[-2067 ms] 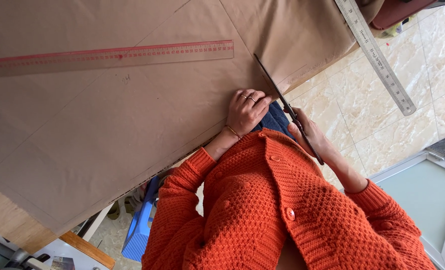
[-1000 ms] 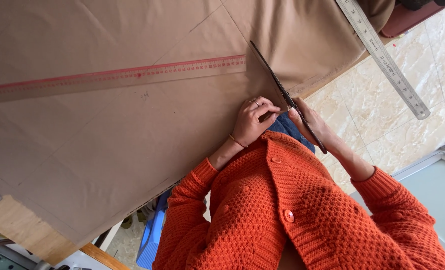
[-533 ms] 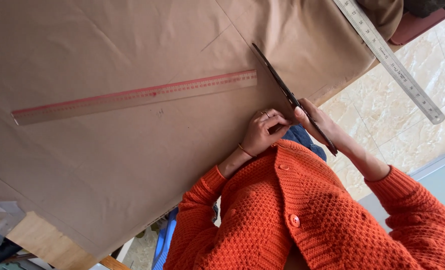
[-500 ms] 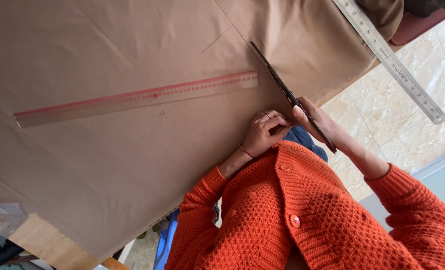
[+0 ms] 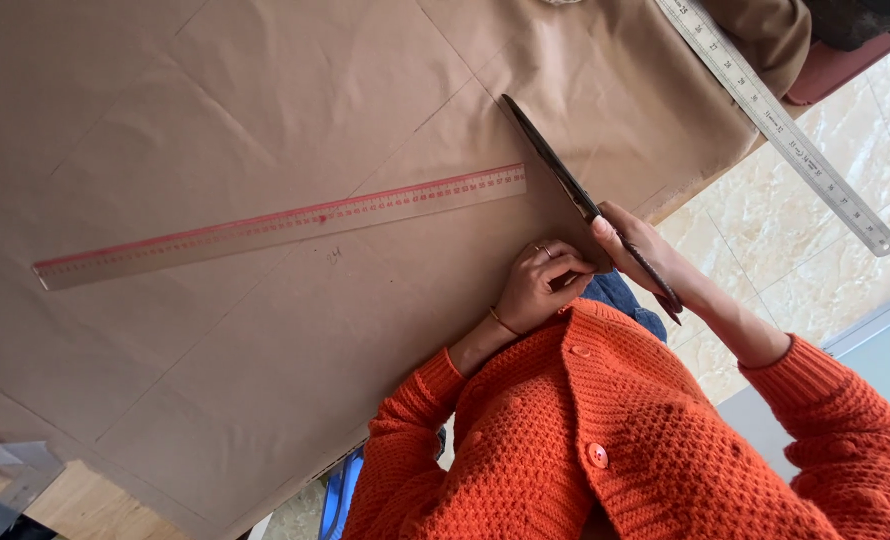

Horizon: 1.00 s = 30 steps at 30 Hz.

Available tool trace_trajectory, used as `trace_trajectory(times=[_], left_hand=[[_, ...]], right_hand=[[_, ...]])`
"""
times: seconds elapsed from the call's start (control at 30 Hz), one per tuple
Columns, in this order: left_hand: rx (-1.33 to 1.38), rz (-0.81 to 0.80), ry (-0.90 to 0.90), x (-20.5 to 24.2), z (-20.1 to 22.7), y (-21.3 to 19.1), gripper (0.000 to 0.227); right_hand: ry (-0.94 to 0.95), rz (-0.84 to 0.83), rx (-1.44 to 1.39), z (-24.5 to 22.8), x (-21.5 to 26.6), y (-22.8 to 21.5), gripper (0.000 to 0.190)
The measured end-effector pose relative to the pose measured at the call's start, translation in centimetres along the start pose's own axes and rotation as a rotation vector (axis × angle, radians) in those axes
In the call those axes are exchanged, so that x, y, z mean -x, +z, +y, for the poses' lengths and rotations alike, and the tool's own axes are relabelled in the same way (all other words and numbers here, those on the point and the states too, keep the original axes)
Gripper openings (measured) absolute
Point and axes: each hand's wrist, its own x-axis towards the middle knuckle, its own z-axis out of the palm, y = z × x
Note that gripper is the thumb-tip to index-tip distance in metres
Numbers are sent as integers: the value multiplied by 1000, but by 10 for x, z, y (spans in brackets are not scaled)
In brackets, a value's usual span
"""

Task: The person measures and marks a large piece of beige fabric on a table using a ruler and a pen. They then use large shears to cut the fabric along the marked lines.

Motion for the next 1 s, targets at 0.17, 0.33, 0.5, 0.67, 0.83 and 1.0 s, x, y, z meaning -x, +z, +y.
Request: trace_trajectory(times=[0.17,0.33,0.5,0.67,0.83,1.0], left_hand=[[24,-13,23,0,1,-2,4],[4,-8,27,5,-5,1,5],[26,-1,19,3,-3,-1,5],[15,-13,11,6,-6,1,6],[36,-24,-1,4,-3,-1,7],[22,-31,-11,10,-10,3,9]], right_hand=[[-25,-28,32,-49,-12,-2,52],[-15,-13,39,-74,-23,-1,58],[-16,27,80,-56,-35,0,54],[8,28,108,-44,-39,-5,53],[-8,-14,114,-96,-39,-15,58],[-59,-19,120,-114,-62,-17,63]])
